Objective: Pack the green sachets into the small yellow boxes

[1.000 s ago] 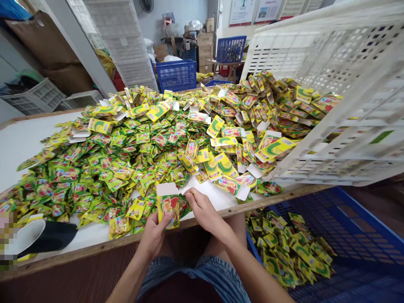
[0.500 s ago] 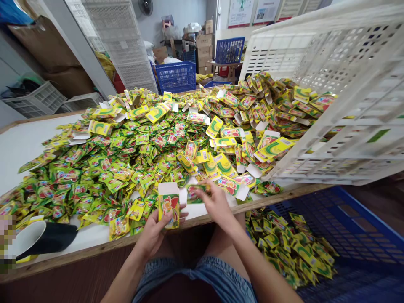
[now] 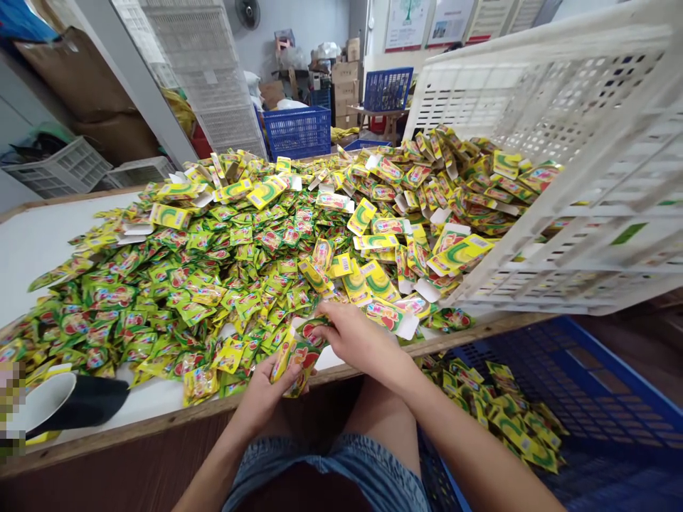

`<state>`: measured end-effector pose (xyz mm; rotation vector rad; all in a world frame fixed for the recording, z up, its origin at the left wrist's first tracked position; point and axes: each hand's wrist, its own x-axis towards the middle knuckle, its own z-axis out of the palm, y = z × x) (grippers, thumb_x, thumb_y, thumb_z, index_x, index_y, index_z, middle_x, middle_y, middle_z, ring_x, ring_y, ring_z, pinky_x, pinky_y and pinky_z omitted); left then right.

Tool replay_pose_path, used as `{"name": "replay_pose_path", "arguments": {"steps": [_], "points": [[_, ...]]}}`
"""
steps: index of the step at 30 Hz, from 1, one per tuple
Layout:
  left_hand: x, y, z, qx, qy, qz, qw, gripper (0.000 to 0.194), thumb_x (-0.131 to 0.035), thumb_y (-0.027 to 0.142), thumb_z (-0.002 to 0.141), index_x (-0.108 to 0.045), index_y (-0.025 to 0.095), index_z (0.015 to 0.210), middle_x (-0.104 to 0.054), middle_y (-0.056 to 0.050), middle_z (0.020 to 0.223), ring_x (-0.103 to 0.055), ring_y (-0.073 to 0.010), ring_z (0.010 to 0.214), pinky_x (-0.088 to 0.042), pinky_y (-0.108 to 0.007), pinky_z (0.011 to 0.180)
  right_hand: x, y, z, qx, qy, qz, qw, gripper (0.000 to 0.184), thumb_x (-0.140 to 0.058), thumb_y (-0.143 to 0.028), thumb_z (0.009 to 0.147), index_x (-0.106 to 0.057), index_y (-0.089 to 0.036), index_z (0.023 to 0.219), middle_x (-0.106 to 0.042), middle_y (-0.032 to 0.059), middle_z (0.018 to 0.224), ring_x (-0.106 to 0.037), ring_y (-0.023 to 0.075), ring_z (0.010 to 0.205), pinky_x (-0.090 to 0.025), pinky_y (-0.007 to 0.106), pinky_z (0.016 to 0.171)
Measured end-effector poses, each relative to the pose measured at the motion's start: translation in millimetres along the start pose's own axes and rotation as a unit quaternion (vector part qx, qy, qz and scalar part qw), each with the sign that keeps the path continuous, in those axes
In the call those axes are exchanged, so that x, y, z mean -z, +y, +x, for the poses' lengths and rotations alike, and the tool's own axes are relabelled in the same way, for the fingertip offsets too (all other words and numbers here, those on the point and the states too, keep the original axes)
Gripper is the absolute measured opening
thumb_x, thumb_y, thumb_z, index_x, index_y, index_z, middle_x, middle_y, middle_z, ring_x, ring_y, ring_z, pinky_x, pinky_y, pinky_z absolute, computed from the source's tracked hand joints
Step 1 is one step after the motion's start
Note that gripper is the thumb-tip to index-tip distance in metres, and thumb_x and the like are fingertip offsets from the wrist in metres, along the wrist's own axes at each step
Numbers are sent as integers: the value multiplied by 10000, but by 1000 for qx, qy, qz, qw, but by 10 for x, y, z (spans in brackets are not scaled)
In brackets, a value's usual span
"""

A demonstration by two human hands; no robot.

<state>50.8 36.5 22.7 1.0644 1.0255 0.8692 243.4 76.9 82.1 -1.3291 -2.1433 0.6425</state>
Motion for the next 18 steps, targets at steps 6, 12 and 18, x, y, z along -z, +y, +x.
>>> {"name": "replay_pose_path", "arguments": {"steps": [6,12,18], "points": [[-36,2,19,-9,-5,7,1000,341,-656,415,727,-634,138,926,-685,-65,784,-615,-164,586,-501,-274,585,-7,-48,-1,1,-3,-21,1000,52,-555,-165,810,-585,-207,816,-609,35,775,-566,183,734,-369,261,644],[-59,47,41,2,-40,-13,999,336,-652,420,730,-625,140,914,-682,-65,770,-628,-172,577,-505,-283,575,17,-153,-11,29,-48,18,998,117,-526,-157,828,-536,-213,931,-614,34,845,-572,184,784,-374,261,654],[-53,-50,258,-57,-25,-5,998,365,-605,446,763,-623,156,983,-682,-70,884,-629,-200,762,-475,-298,725,41,-32,65,-10,18,70,997,87,-520,-165,847,-507,-209,922,-601,15,855,-561,164,797,-396,263,678]]}}
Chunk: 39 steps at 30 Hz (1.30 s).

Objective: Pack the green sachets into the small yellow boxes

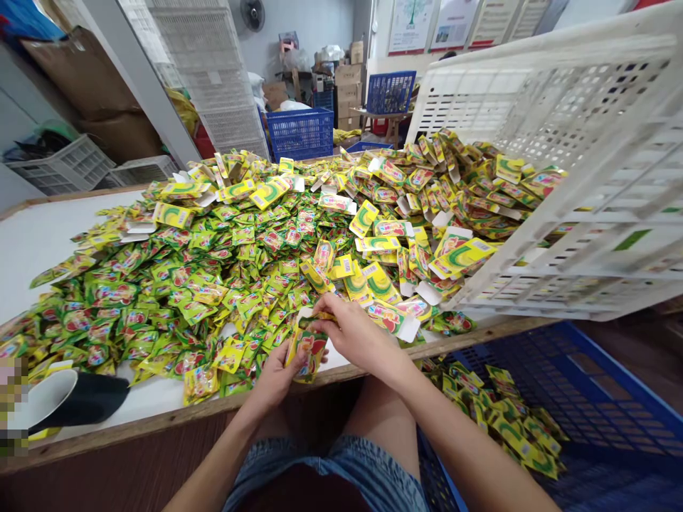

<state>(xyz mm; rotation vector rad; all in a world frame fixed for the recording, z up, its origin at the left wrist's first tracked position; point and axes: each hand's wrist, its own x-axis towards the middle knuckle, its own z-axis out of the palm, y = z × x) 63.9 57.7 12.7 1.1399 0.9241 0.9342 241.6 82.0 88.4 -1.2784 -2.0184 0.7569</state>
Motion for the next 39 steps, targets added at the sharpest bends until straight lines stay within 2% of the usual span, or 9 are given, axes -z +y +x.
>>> {"name": "replay_pose_path", "arguments": {"steps": [5,10,12,16,22,27,31,35,39], "points": [[-90,-90,243,-48,-16,70,996,325,-669,389,717,-644,159,945,-655,-25,836,-574,-192,784,-437,-261,731,-79,115,53,43,3,-159,986,106,-574,-122,787,-588,-176,697,-540,76,909,-468,221,928,-380,334,780],[-105,-155,313,-69,7,17,997,372,-689,383,696,-635,160,989,-661,-63,942,-576,-224,911,-421,-296,849,-225,131,102,32,-86,-205,974,156,-534,-123,817,-606,-171,686,-540,86,890,-463,229,923,-361,364,811],[-74,-172,304,-68,6,-9,998,416,-700,383,687,-622,162,1030,-661,-78,989,-580,-234,944,-424,-308,862,-267,137,110,25,-92,-176,980,100,-535,-139,825,-607,-174,767,-551,72,882,-483,219,906,-357,358,809],[-20,-201,287,-53,10,-50,997,479,-692,371,705,-575,164,1120,-646,-101,1078,-578,-248,1010,-426,-328,885,-371,242,62,25,-1,-83,996,124,-546,-142,831,-565,-194,942,-568,42,968,-503,186,938,-353,319,816],[3,-209,295,-39,23,-50,998,423,-668,344,734,-566,168,1106,-630,-102,1137,-551,-246,1090,-394,-344,948,-578,387,-15,-21,-4,-109,994,155,-528,-230,858,-620,-176,745,-542,46,804,-497,193,839,-356,307,736],[3,-208,268,-30,35,-27,999,373,-669,340,728,-568,163,1041,-641,-99,1095,-573,-240,1047,-412,-337,923,-598,376,-64,-20,52,9,998,67,-512,-191,856,-574,-188,883,-583,33,887,-518,172,851,-375,310,780],[-46,-168,211,-51,87,-32,994,443,-648,311,753,-422,217,1123,-634,-59,1008,-616,-193,932,-456,-313,850,-692,466,-123,-50,115,124,984,82,-533,-243,838,-519,-207,910,-591,23,868,-539,173,829,-415,298,754],[-56,-102,161,-65,108,-26,992,360,-624,284,773,-421,228,1065,-607,-54,995,-623,-184,911,-471,-292,814,-852,576,-147,-94,196,277,936,274,-603,-291,783,-420,-226,976,-578,17,887,-579,158,799,-461,269,702],[6,-93,137,-54,87,-17,995,343,-593,282,795,-438,234,1098,-618,-66,1017,-626,-197,898,-485,-285,753,-902,589,-145,-101,173,295,934,199,-580,-335,804,-508,-199,930,-594,28,840,-579,167,797,-468,281,718]]}}
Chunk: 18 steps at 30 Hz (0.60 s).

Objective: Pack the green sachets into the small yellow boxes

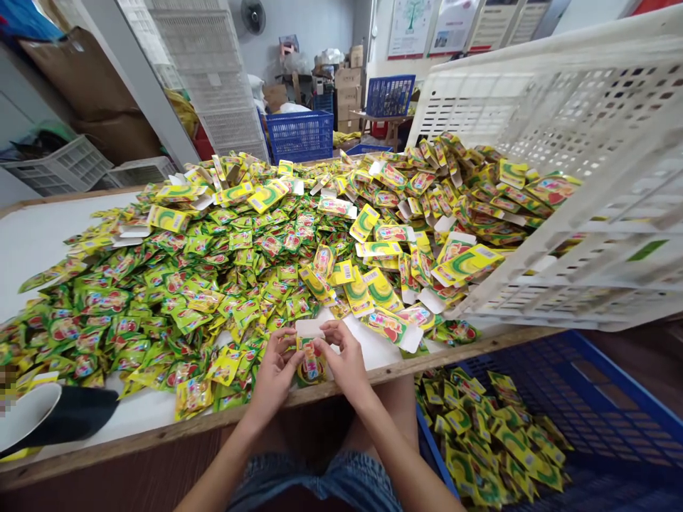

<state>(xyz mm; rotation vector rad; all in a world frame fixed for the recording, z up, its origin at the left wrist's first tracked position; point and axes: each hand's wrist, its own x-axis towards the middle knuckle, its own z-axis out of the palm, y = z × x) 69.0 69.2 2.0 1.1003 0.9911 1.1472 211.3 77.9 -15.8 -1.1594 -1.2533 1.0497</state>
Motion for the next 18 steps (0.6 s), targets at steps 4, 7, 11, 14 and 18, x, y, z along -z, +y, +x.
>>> {"name": "replay_pose_path", "arguments": {"steps": [4,7,11,14,18], "points": [[72,-18,10,-19,13,58,998,283,-594,289,792,-541,207,1058,-627,-75,1032,-607,-209,944,-462,-285,802,6,-73,37,20,-54,-79,995,217,-494,-360,862,-614,-180,849,-619,45,821,-574,180,800,-460,301,745],[90,-15,27,-26,3,85,996,204,-599,280,783,-604,190,966,-633,-83,1042,-602,-226,968,-440,-314,870,-1,-99,76,51,-40,-89,994,207,-480,-327,875,-622,-183,830,-624,49,844,-579,183,847,-449,298,775],[55,-8,17,-69,14,87,994,217,-565,213,806,-561,196,1022,-582,-99,1173,-528,-225,1127,-376,-348,983,-5,-93,98,44,-18,-36,998,199,-510,-274,863,-557,-199,1042,-638,30,855,-597,162,799,-463,281,732],[34,-15,-12,-104,27,91,990,257,-559,184,809,-514,211,1061,-592,-81,1141,-534,-201,1113,-377,-360,990,21,-120,77,62,-56,-60,995,142,-539,-276,848,-626,-193,925,-653,44,892,-597,173,851,-461,285,758],[57,-17,-30,-110,34,120,986,97,-559,217,819,-584,177,904,-626,-70,1010,-591,-188,977,-443,-324,899,28,-179,26,73,-75,-75,992,150,-582,-293,820,-656,-189,900,-656,56,934,-593,182,873,-468,281,744]]}}
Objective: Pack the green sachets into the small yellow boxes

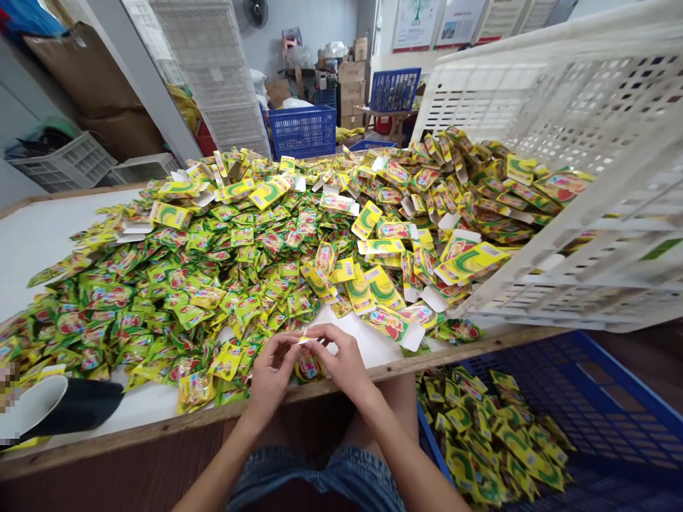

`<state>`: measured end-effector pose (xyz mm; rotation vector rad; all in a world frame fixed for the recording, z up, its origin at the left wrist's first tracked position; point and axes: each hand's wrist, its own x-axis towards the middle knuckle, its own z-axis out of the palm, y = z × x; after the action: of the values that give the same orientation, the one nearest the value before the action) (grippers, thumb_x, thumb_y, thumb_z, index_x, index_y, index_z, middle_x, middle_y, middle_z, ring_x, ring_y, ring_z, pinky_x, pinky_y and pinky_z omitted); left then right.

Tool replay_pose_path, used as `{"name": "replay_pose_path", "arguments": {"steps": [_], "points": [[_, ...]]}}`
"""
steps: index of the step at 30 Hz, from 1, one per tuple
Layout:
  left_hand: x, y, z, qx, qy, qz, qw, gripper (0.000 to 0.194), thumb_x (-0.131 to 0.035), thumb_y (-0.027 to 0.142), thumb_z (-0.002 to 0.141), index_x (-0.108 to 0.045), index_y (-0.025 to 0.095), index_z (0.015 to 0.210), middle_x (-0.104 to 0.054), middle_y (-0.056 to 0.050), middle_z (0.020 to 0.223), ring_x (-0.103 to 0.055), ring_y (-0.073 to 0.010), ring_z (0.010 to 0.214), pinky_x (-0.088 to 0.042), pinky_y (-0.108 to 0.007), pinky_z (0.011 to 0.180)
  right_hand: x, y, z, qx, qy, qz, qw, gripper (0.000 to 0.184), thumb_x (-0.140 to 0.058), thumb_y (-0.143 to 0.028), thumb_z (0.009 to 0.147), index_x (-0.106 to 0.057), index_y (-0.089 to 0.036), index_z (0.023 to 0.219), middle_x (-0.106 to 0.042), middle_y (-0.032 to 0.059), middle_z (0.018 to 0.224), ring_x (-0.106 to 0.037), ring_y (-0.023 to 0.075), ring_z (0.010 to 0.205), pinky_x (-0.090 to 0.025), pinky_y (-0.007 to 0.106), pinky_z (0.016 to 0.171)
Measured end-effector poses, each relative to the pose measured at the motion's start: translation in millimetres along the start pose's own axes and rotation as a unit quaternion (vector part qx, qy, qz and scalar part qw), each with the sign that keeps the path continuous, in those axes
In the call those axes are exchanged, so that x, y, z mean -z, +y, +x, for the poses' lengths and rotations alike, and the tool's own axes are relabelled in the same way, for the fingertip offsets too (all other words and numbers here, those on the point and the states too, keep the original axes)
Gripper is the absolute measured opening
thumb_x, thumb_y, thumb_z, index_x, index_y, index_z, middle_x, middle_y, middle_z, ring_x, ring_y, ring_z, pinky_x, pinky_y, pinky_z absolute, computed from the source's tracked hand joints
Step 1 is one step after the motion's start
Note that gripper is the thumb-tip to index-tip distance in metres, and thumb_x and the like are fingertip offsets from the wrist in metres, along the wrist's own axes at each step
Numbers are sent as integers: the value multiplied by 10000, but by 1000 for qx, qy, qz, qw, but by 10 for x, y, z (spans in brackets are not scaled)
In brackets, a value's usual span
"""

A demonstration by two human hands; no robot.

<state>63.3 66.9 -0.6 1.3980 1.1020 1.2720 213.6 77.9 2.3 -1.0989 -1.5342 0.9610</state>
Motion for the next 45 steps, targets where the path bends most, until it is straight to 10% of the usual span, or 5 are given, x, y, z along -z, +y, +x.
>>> {"name": "replay_pose_path", "arguments": {"steps": [20,25,29,39,45], "points": [[28,-85,-72,-32,30,77,996,146,-602,227,800,-681,208,921,-660,-61,996,-598,-202,982,-463,-336,880,-39,-95,-130,-6,32,-23,999,157,-493,-248,858,-631,-198,914,-656,46,896,-599,183,860,-473,302,782],[19,-95,-151,-60,48,84,993,317,-557,210,832,-562,225,1148,-602,-83,1153,-589,-206,1036,-458,-376,915,920,-348,-643,-69,107,-269,955,209,-441,-317,870,-623,-226,920,-646,55,904,-594,206,819,-455,329,736],[-6,-83,-132,-93,7,158,983,176,-546,183,832,-636,205,981,-630,-74,1060,-566,-211,1054,-424,-376,946,1613,-210,-998,-139,113,-545,819,283,-450,-417,816,-649,-216,803,-628,94,791,-568,277,734,-419,399,665],[49,-85,-181,-115,-12,191,975,188,-502,154,845,-604,203,996,-618,-79,1055,-560,-198,1046,-429,-366,934,1102,205,-385,-112,105,-632,760,453,-519,-372,797,-470,-196,1213,-573,125,1095,-485,319,989,-314,479,850],[-77,53,-222,-191,-102,281,935,588,-594,242,781,-362,204,1320,-507,-137,1290,-416,-266,1238,-227,-507,1072,930,-168,-708,-36,7,-562,826,480,-587,-363,726,-511,-243,1185,-585,108,1091,-500,326,985,-357,451,800]]}}
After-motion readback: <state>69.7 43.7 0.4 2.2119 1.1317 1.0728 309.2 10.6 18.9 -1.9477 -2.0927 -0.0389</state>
